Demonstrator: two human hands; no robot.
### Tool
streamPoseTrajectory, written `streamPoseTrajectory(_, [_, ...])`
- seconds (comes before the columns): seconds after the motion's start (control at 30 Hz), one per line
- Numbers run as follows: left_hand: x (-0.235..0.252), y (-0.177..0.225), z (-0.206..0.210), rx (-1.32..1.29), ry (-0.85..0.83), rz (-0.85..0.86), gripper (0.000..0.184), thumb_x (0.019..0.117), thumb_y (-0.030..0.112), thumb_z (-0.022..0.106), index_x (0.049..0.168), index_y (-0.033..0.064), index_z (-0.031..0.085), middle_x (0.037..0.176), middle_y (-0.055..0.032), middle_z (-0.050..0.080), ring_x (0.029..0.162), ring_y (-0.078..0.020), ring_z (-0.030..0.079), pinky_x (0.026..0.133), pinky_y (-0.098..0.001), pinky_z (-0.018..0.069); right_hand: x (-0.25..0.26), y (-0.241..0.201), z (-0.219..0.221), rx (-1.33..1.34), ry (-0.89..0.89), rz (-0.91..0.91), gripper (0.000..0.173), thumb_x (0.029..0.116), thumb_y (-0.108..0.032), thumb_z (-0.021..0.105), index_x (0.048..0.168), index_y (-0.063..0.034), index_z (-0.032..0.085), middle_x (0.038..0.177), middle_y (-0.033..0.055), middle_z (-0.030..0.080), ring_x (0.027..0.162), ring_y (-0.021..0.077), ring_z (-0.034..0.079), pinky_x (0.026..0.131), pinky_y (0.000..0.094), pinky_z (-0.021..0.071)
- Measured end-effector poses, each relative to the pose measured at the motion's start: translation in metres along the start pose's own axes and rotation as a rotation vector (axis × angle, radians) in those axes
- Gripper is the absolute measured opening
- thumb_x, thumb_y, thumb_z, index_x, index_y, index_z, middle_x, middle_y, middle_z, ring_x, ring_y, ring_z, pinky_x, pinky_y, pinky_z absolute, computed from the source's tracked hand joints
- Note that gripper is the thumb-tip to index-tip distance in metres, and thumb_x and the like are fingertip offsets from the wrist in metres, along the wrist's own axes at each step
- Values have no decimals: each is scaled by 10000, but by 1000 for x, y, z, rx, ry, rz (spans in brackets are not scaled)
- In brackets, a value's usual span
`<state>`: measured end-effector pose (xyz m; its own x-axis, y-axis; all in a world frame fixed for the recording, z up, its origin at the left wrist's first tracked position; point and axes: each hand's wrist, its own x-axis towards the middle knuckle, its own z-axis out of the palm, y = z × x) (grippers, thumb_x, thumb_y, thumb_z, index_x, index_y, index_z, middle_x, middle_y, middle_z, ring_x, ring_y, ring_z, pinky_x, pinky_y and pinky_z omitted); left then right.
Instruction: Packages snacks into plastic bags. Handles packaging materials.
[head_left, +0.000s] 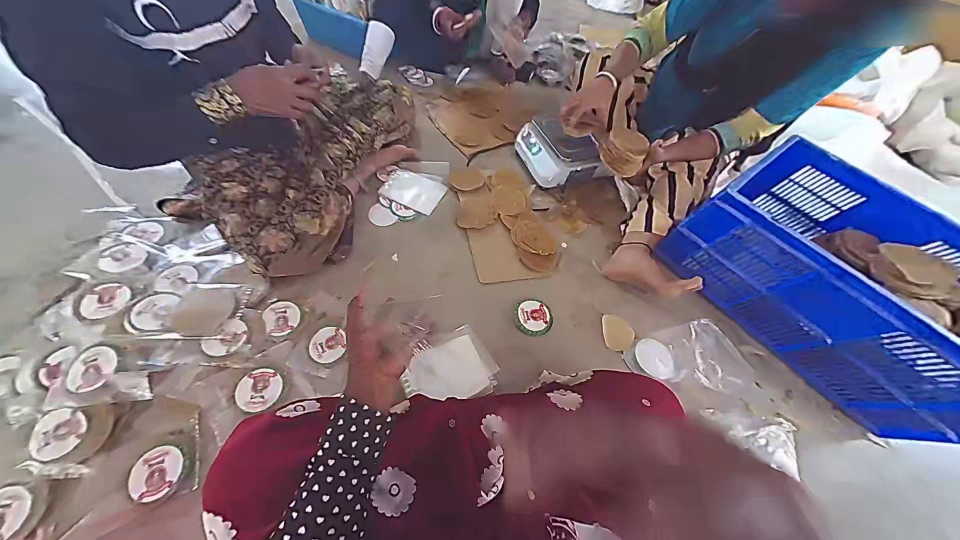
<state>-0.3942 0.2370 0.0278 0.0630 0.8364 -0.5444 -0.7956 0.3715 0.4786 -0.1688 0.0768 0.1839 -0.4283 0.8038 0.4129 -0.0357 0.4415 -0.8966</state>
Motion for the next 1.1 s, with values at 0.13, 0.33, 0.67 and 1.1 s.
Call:
streamPoseTrajectory(0.13, [4,-1,5,12,61,61,505,1031,575,412,1251,129,497,1003,-125,654,893,-292,683,733,-534,591,19,163,-105,-630,482,517,141,887,-135,791,956,-45,708,939,40,740,845,132,703,793,370,597])
streamPoseTrajectory(0.33, [25,-6,3,74,140,102,492,1031,523,461,1298,110,477,1015,-169,637,861,-346,679,692,-565,587,-12,309,-161,-905,229,1124,496,917,-228,766,1359,-48,632,1181,220,704,1136,415,651,989,627,480])
streamPoseTrajectory(0.67, [31,-12,5,201,144,164,449,1042,484,458,1322,136,496,1029,-96,642,928,-257,674,772,-514,585,-25,328,-162,-891,366,1295,232,887,-221,780,1024,-34,763,1055,217,721,1043,418,667,892,656,499])
streamPoseTrajectory(1.1, [29,-11,3,192,147,177,433,1063,477,437,1331,138,466,1054,-82,630,926,-212,669,758,-458,592,-39,318,-173,-755,605,1162,220,1002,-224,644,1097,-70,770,1041,167,746,990,349,696,925,592,506])
